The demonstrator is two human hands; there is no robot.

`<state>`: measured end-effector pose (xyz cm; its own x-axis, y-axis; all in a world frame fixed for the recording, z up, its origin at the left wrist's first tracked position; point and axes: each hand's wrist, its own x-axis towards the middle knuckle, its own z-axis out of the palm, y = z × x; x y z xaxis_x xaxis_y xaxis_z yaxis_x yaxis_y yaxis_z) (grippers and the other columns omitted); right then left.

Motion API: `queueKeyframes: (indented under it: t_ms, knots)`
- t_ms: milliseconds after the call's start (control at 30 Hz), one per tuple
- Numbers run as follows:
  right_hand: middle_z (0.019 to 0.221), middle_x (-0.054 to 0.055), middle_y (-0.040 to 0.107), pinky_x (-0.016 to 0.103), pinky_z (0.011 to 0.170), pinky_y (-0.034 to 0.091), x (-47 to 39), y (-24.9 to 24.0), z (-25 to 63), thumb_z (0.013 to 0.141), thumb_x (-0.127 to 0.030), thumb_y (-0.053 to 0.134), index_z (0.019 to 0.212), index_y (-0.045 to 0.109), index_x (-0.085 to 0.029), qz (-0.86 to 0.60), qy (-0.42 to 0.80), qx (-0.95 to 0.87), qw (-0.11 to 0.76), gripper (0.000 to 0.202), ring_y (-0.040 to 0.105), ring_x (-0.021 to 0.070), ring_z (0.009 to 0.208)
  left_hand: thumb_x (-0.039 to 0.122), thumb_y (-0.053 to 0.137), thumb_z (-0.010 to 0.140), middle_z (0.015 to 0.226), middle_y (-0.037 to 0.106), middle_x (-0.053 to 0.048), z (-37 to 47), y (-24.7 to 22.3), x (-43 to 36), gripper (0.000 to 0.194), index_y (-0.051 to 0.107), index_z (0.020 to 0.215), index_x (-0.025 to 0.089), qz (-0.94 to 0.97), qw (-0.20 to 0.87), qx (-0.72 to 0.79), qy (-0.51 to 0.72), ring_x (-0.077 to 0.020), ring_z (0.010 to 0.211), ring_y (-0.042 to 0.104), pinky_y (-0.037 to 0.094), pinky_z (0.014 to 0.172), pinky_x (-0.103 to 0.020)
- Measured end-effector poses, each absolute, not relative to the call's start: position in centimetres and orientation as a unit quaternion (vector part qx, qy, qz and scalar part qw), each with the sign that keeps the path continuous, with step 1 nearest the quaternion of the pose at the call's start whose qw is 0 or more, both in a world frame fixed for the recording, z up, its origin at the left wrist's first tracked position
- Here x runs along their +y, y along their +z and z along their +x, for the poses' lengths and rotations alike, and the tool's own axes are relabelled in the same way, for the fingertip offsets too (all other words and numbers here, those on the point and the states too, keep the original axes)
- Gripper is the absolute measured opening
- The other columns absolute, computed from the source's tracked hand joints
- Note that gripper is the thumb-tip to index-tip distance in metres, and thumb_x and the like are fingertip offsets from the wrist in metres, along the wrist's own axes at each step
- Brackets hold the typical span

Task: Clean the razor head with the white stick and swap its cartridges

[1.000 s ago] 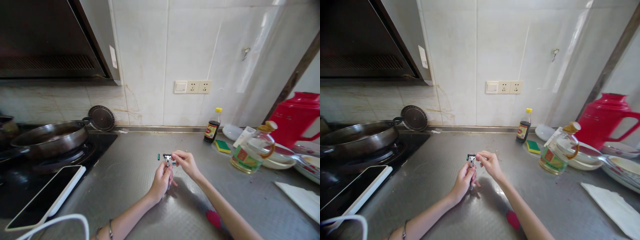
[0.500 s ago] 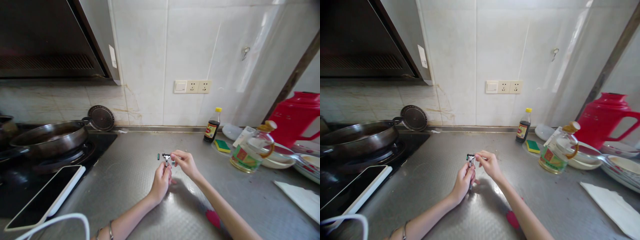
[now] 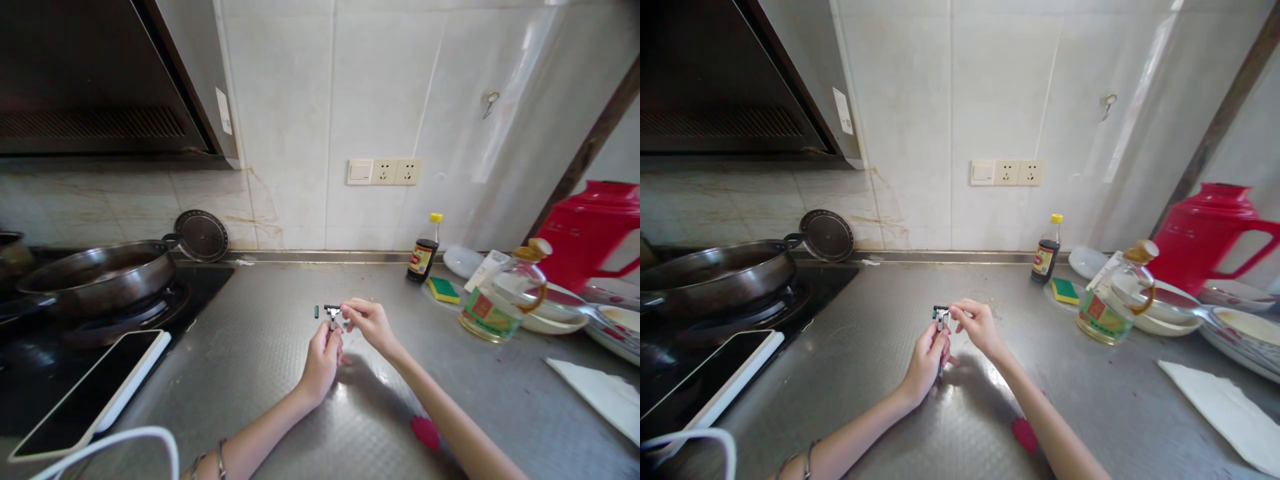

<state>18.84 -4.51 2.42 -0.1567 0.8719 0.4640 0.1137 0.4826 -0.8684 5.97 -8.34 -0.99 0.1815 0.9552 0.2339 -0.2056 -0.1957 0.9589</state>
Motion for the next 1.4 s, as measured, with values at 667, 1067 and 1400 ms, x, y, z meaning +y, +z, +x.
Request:
queueKeyframes:
  t_ms: [667,1067,1400]
  knots:
    - [0.068,0.005,0.061,0.02,0.042,0.047,-3.6,1.8,19.5,0.071,-0.045,0.062,0.076,0.071,-0.013,-0.398,0.389,-0.626,0.546,0.033,0.053,0.0116,0.057,0.049,0.051,0.079,0.065,0.055,0.0,5.1,-0.4,-7.1,0.034,0.053,0.082,0.015,0.529,0.542,0.357,0.546,-0.0121,0.057,0.055,0.048,0.057,-0.025]
    - [0.049,-0.001,0.051,0.017,0.034,0.03,-4.5,1.8,18.3,0.076,-0.046,0.056,0.067,0.068,-0.013,-0.445,0.373,-0.686,0.439,0.037,0.04,0.0059,0.039,0.042,0.053,0.078,0.093,0.068,-0.011,3.0,1.2,-5.0,0.033,0.065,0.089,0.012,0.466,0.558,0.351,0.59,-0.0221,0.094,0.06,0.041,0.086,-0.034]
    - [0.045,-0.007,0.039,0.014,0.033,0.026,-6.5,2.5,16.5,0.082,-0.043,0.05,0.066,0.06,-0.014,-0.395,0.478,-0.714,0.326,0.034,0.035,0.004,0.037,0.032,0.051,0.079,0.099,0.067,-0.011,3.0,1.9,-5.5,0.027,0.068,0.085,0.012,0.437,0.632,0.284,0.574,-0.0218,0.102,0.057,0.038,0.094,-0.034]
